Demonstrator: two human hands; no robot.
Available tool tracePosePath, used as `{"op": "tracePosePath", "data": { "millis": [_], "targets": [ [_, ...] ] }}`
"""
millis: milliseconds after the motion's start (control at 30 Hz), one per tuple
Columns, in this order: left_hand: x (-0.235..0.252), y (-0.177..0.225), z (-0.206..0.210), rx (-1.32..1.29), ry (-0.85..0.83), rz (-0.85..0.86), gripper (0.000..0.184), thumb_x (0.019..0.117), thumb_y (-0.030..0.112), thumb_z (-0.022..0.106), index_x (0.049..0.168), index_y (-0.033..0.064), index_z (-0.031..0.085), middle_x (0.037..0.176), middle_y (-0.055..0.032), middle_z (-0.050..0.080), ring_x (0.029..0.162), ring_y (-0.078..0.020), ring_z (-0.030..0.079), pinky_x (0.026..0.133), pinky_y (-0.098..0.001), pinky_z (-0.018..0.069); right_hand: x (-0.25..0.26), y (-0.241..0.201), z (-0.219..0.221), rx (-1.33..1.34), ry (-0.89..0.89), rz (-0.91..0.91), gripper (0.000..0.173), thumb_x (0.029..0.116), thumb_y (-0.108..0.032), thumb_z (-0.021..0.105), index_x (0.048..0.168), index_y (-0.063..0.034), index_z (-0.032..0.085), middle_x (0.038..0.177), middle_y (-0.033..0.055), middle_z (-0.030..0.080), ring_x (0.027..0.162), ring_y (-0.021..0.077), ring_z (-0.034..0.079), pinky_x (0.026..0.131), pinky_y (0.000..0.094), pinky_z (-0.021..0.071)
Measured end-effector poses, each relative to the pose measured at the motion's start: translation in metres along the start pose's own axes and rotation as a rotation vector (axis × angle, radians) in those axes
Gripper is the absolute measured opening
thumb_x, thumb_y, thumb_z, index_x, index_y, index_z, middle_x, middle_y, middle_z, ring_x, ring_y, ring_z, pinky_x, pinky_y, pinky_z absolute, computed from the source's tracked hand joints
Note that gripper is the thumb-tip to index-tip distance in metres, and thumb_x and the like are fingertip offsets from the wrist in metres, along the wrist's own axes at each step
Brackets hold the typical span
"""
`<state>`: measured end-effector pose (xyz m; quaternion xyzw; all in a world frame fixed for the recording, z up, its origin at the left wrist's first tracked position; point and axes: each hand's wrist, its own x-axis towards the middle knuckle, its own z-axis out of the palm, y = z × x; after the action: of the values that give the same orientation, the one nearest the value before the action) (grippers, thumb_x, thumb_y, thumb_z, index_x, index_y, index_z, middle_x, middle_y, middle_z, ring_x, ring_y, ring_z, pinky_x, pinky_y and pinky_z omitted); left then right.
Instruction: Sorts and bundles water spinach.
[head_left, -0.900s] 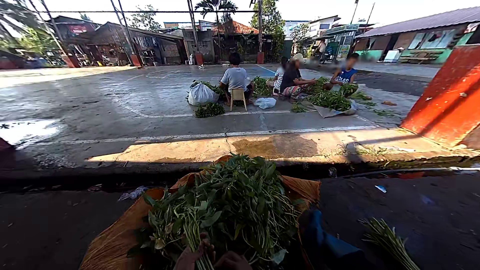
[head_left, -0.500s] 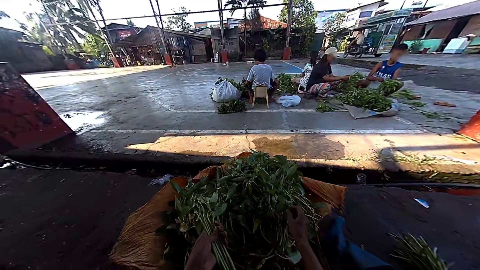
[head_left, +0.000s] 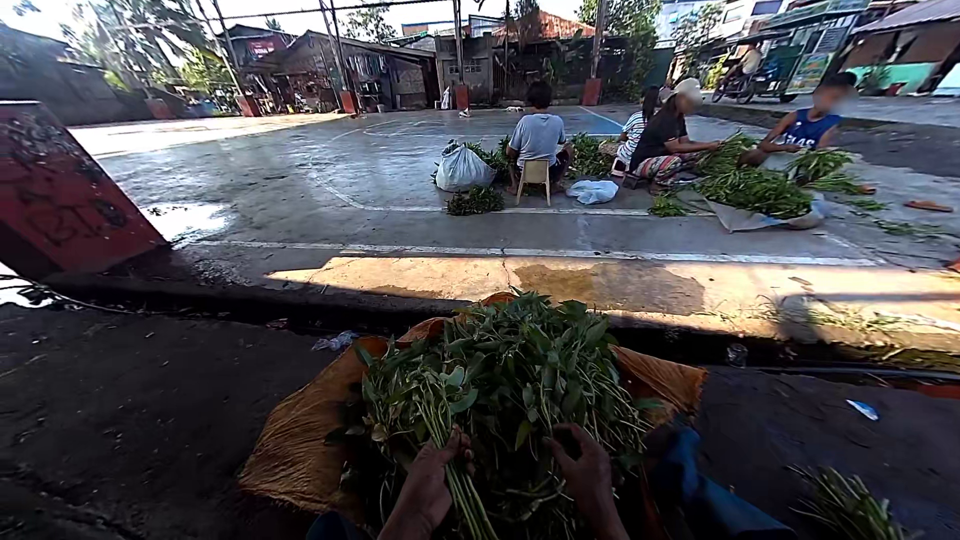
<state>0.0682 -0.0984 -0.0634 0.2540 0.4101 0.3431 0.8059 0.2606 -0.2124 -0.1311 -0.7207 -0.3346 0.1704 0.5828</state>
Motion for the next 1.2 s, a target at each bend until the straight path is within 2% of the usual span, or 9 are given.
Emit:
{"op": "tracePosePath", "data": {
  "millis": [67,233,600,733,800,933,1000,1100,1200],
  "targets": [
    [-0.001,-0.003,0.001,0.000,0.015,0.014,0.009,0.1085,0.009,0.045,0.107,0.0041,0.052,0.080,-0.0073,0.064,0.059,-0.0132,0.064,0.052,-0.0247,0.0565,-0.009,-0.010,0.003,0.097,-0.014,0.029,0.023,0.0870,-0.010,0.075,0.107,0.0010,0.070,0.084,0.0042,0.071,0.071,0.0058,0.066,0.069,0.0228,0.0553],
    [-0.005,-0.021,0.001,0.187,-0.044,0.068,0.011,0.1053,0.001,0.049,0.111,-0.0013,0.058,0.088,-0.0098,0.071,0.073,-0.0160,0.070,0.065,-0.0265,0.0584,-0.033,-0.001,0.023,0.164,-0.192,0.169,0.033,0.0889,-0.007,0.073,0.120,0.0009,0.067,0.088,0.0050,0.069,0.073,0.0082,0.064,0.070,0.0258,0.0547],
    [0.006,-0.043,-0.003,0.451,-0.017,0.259,0.011,0.0986,-0.005,0.058,0.110,-0.0026,0.060,0.089,-0.0048,0.063,0.075,-0.0093,0.062,0.070,-0.0226,0.0539,-0.078,-0.005,0.060,0.068,-0.113,-0.066,0.029,0.0824,-0.006,0.074,0.111,-0.0013,0.076,0.099,0.0127,0.063,0.065,0.0057,0.059,0.060,0.0183,0.0523],
    [0.006,-0.042,-0.002,0.541,-0.028,0.264,0.019,0.0983,-0.003,0.060,0.117,-0.0043,0.059,0.100,-0.0072,0.064,0.087,-0.0084,0.062,0.080,-0.0228,0.0531,-0.081,-0.002,0.060,0.004,-0.159,-0.124,0.026,0.0831,-0.008,0.073,0.109,-0.0026,0.077,0.100,0.0138,0.064,0.065,0.0068,0.059,0.059,0.0202,0.0524],
    [0.006,-0.041,-0.002,0.567,-0.034,0.263,0.021,0.0981,-0.002,0.060,0.119,-0.0055,0.058,0.102,-0.0084,0.064,0.089,-0.0089,0.062,0.082,-0.0233,0.0526,-0.080,-0.001,0.061,0.022,-0.213,-0.066,0.031,0.0880,-0.012,0.071,0.117,0.0006,0.072,0.105,0.0166,0.063,0.070,0.0125,0.062,0.063,0.0260,0.0547],
    [0.006,-0.045,0.000,0.564,-0.055,0.257,0.021,0.0975,-0.002,0.061,0.118,-0.0056,0.058,0.099,-0.0084,0.065,0.087,-0.0089,0.064,0.080,-0.0235,0.0548,-0.061,-0.021,0.071,0.512,-0.353,0.400,0.050,0.1044,-0.029,0.051,0.145,-0.0006,0.044,0.124,0.0156,0.063,0.105,0.0194,0.065,0.087,0.0369,0.0548],
    [0.004,-0.049,0.000,0.570,-0.076,0.273,0.023,0.0976,0.000,0.062,0.119,-0.0059,0.059,0.103,-0.0091,0.068,0.092,-0.0087,0.065,0.085,-0.0236,0.0547,-0.048,-0.033,0.080,0.684,-0.240,0.495,0.042,0.1061,-0.024,0.054,0.140,-0.0003,0.051,0.122,0.0134,0.065,0.103,0.0149,0.065,0.086,0.0316,0.0552],
    [0.003,-0.049,0.000,0.539,-0.067,0.263,0.026,0.0967,0.000,0.064,0.121,-0.0054,0.059,0.105,-0.0093,0.068,0.093,-0.0087,0.066,0.085,-0.0241,0.0553,-0.034,-0.052,0.092,0.776,0.025,0.512,0.015,0.1003,-0.004,0.061,0.112,0.0046,0.062,0.093,0.0099,0.069,0.082,0.0116,0.067,0.076,0.0263,0.0567],
    [0.007,-0.043,0.001,0.466,-0.031,0.235,0.023,0.0975,-0.003,0.061,0.120,-0.0052,0.056,0.102,-0.0085,0.064,0.088,-0.0093,0.063,0.080,-0.0243,0.0544,-0.039,-0.047,0.092,0.697,0.069,0.370,0.008,0.1014,0.000,0.056,0.105,0.0049,0.061,0.089,0.0072,0.066,0.081,0.0085,0.065,0.077,0.0227,0.0561]
  ]
}}
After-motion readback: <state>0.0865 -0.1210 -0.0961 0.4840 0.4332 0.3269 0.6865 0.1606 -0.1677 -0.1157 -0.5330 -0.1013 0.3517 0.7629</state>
